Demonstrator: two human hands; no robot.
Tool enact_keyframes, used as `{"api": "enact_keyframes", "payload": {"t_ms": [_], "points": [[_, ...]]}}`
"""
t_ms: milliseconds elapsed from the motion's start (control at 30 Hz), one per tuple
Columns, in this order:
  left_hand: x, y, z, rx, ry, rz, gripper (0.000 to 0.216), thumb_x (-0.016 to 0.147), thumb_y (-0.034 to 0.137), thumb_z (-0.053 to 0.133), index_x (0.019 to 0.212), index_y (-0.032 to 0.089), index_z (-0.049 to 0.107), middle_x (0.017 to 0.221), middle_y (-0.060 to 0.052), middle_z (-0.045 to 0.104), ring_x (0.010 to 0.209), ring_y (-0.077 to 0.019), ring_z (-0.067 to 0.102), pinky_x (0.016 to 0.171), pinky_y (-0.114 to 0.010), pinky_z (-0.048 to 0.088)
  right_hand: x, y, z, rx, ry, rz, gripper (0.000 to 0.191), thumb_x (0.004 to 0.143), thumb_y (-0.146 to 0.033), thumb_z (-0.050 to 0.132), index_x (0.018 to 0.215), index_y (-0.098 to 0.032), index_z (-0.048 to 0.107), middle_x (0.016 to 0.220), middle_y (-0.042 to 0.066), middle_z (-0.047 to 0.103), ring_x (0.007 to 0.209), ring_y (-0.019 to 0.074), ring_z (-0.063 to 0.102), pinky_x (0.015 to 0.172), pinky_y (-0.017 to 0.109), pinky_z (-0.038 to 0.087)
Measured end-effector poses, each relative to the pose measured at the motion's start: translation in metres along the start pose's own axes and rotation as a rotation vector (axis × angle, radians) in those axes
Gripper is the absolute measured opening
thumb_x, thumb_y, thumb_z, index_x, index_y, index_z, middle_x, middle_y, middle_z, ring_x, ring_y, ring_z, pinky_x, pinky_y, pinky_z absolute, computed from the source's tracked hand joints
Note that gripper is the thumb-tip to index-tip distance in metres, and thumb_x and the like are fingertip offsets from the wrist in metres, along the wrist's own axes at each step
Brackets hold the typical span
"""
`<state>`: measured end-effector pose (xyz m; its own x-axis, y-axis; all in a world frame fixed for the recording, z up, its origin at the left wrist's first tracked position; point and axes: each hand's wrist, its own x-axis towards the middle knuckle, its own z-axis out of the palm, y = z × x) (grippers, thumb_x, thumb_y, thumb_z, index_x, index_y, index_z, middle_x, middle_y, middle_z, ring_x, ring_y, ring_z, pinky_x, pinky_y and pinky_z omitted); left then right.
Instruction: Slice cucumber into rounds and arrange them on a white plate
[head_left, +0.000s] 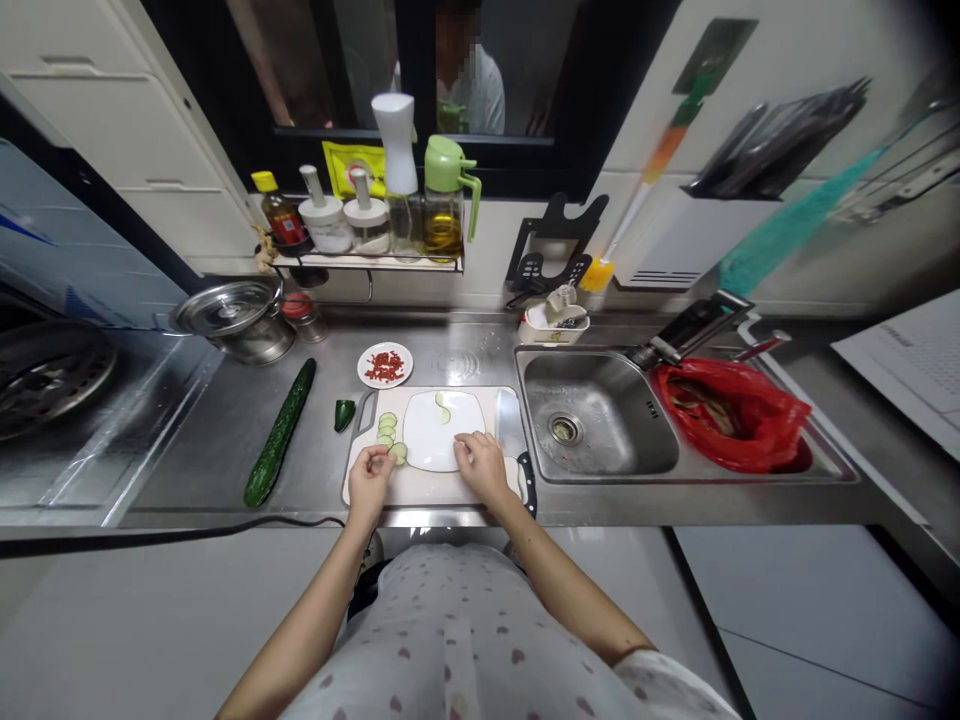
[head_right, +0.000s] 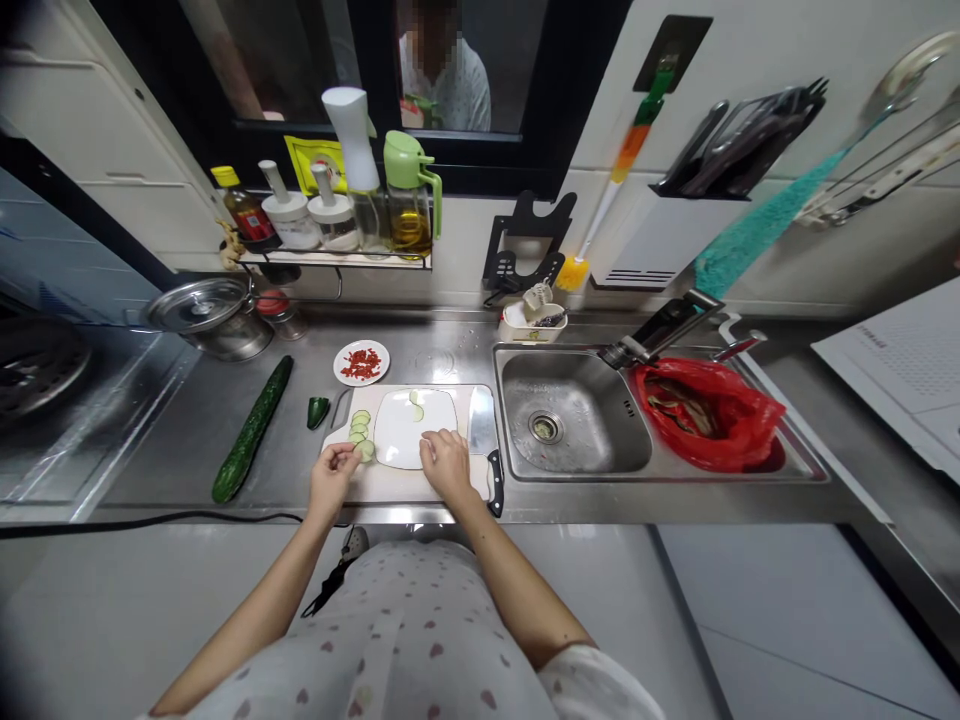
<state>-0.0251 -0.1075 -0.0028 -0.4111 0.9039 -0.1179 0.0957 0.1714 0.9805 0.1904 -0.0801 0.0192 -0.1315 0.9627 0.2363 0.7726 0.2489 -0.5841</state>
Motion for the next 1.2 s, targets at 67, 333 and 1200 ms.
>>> {"api": "enact_keyframes", "payload": {"t_ms": [67,333,1200], "points": [[0.005,0.013,0.010,-0.076,-0.038,-0.003,0.035,0.066,0.044,0.073,0.085,0.017,0.062,0.073,0.000,0.061,0.069,-0.0121,0.055,0.068,-0.024,0.042,0.009,-0.004,-0.003,0.089,0.012,-0.011,0.022,0.091,-0.025,0.049,0.099,-0.019,0.069,0.080,0.005,0.064,0.081,0.0199,0.055,0.079,0.032,0.039],[0.015,0.057,0.037,-0.234,-0.220,-0.035,0.034,0.062,0.038,0.077,0.084,0.017,0.062,0.076,-0.001,0.062,0.070,-0.0111,0.057,0.071,-0.024,0.044,0.040,-0.027,-0.009,0.389,-0.033,-0.060,0.023,0.089,-0.028,0.054,0.107,-0.022,0.066,0.095,0.005,0.066,0.094,0.0192,0.057,0.082,0.032,0.043],[0.008,0.093,0.051,-0.453,-0.419,-0.500,0.048,0.068,0.048,0.072,0.102,0.020,0.053,0.072,0.002,0.063,0.048,-0.0041,0.047,0.043,-0.014,0.027,0.047,-0.032,-0.026,0.495,0.027,-0.066,0.017,0.089,-0.031,0.053,0.087,-0.022,0.068,0.087,0.004,0.067,0.090,0.0186,0.057,0.081,0.032,0.043]]}}
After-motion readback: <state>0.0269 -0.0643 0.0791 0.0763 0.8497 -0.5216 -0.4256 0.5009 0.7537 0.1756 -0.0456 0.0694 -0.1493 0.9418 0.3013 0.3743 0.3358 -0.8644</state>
